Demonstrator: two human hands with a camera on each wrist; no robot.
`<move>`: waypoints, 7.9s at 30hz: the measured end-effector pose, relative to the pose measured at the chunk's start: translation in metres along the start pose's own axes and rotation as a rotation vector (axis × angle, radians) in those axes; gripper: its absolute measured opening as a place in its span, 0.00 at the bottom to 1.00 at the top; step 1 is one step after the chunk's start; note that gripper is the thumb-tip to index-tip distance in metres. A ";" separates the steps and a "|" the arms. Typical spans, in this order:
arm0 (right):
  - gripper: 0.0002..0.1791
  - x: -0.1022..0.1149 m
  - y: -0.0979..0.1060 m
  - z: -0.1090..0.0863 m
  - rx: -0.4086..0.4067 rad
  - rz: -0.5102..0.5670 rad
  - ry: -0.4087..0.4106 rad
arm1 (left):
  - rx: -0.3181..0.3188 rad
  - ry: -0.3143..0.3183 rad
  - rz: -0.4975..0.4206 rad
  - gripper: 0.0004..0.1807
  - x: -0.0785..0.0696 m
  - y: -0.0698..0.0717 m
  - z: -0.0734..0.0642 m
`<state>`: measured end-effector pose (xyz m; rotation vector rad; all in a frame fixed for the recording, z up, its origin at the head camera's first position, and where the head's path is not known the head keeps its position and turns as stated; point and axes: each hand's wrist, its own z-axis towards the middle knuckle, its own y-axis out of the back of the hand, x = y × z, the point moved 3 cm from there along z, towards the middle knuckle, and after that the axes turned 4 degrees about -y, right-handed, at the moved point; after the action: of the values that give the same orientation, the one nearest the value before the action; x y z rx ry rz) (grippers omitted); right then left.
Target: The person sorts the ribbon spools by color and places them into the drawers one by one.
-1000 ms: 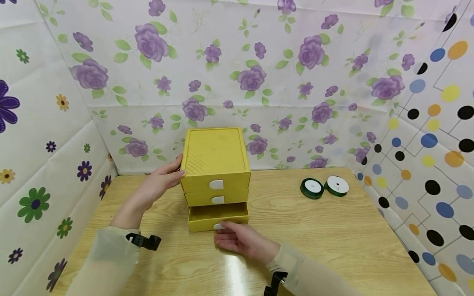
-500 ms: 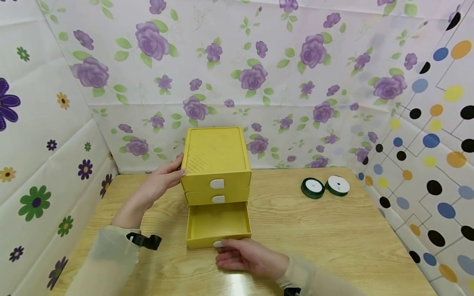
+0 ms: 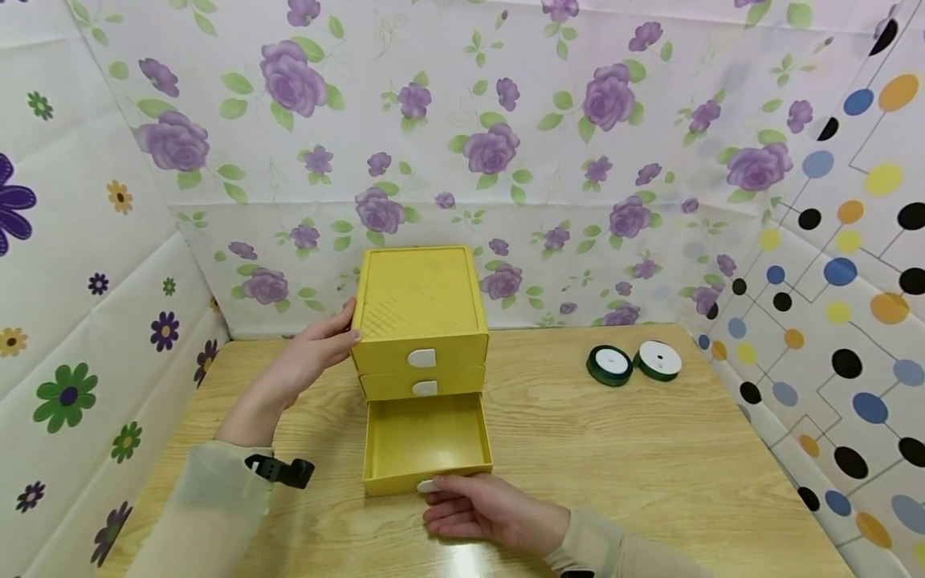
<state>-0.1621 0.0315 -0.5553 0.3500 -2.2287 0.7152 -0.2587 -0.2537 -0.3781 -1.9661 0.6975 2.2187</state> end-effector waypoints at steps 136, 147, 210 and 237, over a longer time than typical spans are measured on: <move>0.43 0.129 0.135 -0.049 -0.366 -0.782 0.320 | -0.029 0.032 -0.016 0.41 0.001 -0.002 -0.002; 0.41 0.126 0.066 -0.043 0.069 -0.669 0.361 | -0.033 0.030 -0.029 0.41 0.000 -0.005 -0.004; 0.32 0.097 -0.068 0.069 -0.260 -1.580 0.448 | -0.049 0.021 -0.027 0.40 0.001 -0.003 -0.004; 0.31 0.101 -0.044 0.040 -0.097 -1.224 0.465 | -0.063 0.028 -0.034 0.40 0.003 -0.003 -0.008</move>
<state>-0.2336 -0.0304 -0.4868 1.1954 -1.2336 -0.0069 -0.2512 -0.2550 -0.3818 -2.0256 0.5988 2.2247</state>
